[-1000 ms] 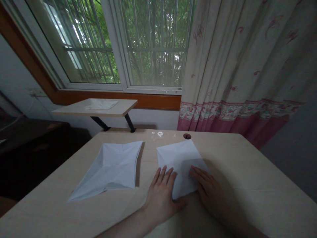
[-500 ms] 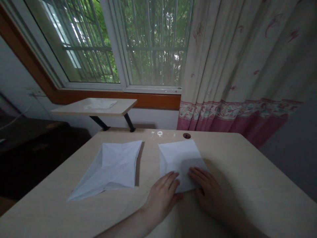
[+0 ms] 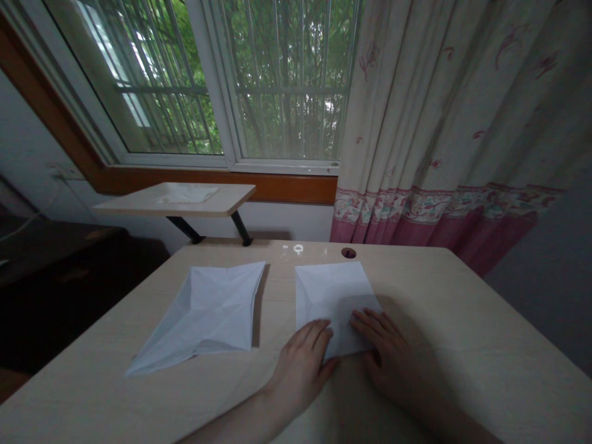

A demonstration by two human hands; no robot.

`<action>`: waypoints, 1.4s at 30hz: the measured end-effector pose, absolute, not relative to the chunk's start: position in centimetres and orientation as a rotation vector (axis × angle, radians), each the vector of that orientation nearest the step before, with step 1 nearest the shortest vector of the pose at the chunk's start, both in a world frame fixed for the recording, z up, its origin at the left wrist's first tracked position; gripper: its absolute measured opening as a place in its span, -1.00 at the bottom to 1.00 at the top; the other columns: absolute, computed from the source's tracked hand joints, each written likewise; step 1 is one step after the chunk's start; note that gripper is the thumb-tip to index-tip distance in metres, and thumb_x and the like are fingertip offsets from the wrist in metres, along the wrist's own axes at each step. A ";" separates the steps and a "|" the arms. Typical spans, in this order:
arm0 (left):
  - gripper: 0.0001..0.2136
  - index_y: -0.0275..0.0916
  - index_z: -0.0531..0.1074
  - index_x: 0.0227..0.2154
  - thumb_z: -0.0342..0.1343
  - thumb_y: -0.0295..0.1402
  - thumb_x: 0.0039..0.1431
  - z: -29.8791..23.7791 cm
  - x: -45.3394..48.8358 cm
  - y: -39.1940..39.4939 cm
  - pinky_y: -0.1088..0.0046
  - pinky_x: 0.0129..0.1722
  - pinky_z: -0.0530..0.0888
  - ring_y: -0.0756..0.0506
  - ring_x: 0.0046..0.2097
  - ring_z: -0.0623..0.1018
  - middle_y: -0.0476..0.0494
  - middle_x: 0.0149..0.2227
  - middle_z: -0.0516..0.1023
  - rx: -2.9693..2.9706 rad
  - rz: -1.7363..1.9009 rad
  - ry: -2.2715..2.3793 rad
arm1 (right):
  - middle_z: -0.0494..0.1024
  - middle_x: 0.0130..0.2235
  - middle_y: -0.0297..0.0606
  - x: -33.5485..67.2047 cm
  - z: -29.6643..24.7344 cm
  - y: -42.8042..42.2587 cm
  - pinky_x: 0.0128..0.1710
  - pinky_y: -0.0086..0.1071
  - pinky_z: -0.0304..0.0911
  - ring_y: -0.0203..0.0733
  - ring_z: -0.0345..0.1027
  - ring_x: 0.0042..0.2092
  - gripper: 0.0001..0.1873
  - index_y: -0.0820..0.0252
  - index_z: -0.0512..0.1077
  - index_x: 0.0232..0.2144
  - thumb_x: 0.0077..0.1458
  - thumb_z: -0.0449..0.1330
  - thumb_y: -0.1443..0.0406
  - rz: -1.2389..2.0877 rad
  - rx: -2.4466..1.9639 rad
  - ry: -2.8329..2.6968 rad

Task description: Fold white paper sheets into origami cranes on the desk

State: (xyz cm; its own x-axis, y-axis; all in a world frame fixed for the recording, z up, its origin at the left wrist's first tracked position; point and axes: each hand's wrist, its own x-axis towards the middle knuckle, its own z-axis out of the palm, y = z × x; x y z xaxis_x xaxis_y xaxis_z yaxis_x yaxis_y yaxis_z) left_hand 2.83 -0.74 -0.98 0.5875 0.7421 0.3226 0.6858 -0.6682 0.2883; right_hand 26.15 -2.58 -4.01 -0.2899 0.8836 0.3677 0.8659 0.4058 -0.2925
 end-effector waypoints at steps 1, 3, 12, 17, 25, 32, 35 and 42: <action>-0.66 -0.23 0.37 0.01 0.20 -0.41 0.17 -0.9 2.8 -0.8 0.12 0.10 0.49 -0.25 0.13 0.49 -0.25 0.12 0.48 2.659 0.635 1.226 | 0.40 0.21 -0.22 26.1 -4.0 -2.6 0.29 0.11 0.00 -0.02 0.18 0.27 -0.27 0.10 0.39 0.15 -0.13 0.03 0.49 0.050 -1.489 -2.189; -0.65 -0.22 0.36 0.02 0.20 -0.40 0.17 -0.8 2.8 -0.8 0.12 0.10 0.49 -0.25 0.12 0.49 -0.25 0.11 0.48 2.634 0.648 1.244 | 0.42 0.20 -0.22 26.1 -4.1 -2.6 0.29 0.10 -0.01 -0.02 0.21 0.26 -0.28 0.11 0.40 0.13 -0.13 0.02 0.50 0.039 -1.506 -2.166; -0.61 -0.24 0.35 0.03 0.24 -0.39 0.14 -0.9 2.9 -0.8 0.14 0.08 0.49 -0.24 0.09 0.50 -0.23 0.07 0.50 2.594 0.675 1.275 | 0.47 0.15 -0.19 26.1 -3.9 -2.6 0.20 0.03 0.21 -0.02 0.28 0.20 -0.45 0.14 0.48 0.03 0.00 0.00 0.45 0.013 -1.566 -2.057; -0.64 -0.20 0.36 0.02 0.22 -0.38 0.17 -0.8 2.8 -0.7 0.14 0.09 0.48 -0.23 0.08 0.50 -0.20 0.06 0.51 2.571 0.684 1.281 | 0.46 0.16 -0.23 26.3 -3.8 -2.7 0.21 0.00 0.21 -0.05 0.27 0.21 -0.34 0.11 0.44 0.07 -0.09 -0.03 0.50 0.023 -1.454 -2.032; -0.74 -0.20 0.40 -0.05 0.20 -0.44 0.20 -0.5 2.8 -0.6 0.17 0.02 0.53 -0.21 0.03 0.53 -0.14 0.01 0.54 2.602 0.704 1.281 | 0.43 0.18 -0.27 26.0 -2.9 -2.9 0.23 -0.01 0.18 -0.09 0.19 0.26 -0.27 0.10 0.42 0.07 -0.16 -0.08 0.57 0.040 -1.346 -2.019; -0.88 -0.20 0.43 -0.14 0.02 -0.45 0.35 -1.1 2.7 -0.4 0.22 -0.03 0.56 -0.17 -0.04 0.57 -0.12 -0.07 0.58 2.663 0.818 1.262 | 0.42 0.15 -0.17 26.2 -3.3 -2.8 0.19 0.06 0.20 -0.02 0.26 0.19 -0.31 0.09 0.27 0.16 -0.04 -0.05 0.52 0.066 -1.458 -1.829; -0.85 -0.20 0.43 -0.16 0.00 -0.51 0.34 -1.0 2.7 -0.3 0.22 -0.03 0.56 -0.16 -0.05 0.57 -0.11 -0.08 0.58 2.654 0.814 1.252 | 0.40 0.15 -0.10 26.3 -3.2 -2.7 0.15 0.09 0.22 0.05 0.27 0.18 -0.43 0.11 0.21 0.18 0.10 -0.02 0.40 0.135 -1.530 -1.691; -0.83 -0.21 0.39 -0.14 -0.08 -0.50 0.36 -1.3 2.5 -0.2 0.22 -0.09 0.56 -0.16 -0.11 0.58 -0.14 -0.15 0.59 2.538 0.877 1.251 | 0.41 0.08 -0.12 26.2 -2.2 -2.7 0.15 0.11 0.17 0.07 0.28 0.13 -0.66 0.07 0.28 0.02 0.21 0.04 0.18 0.257 -1.550 -1.542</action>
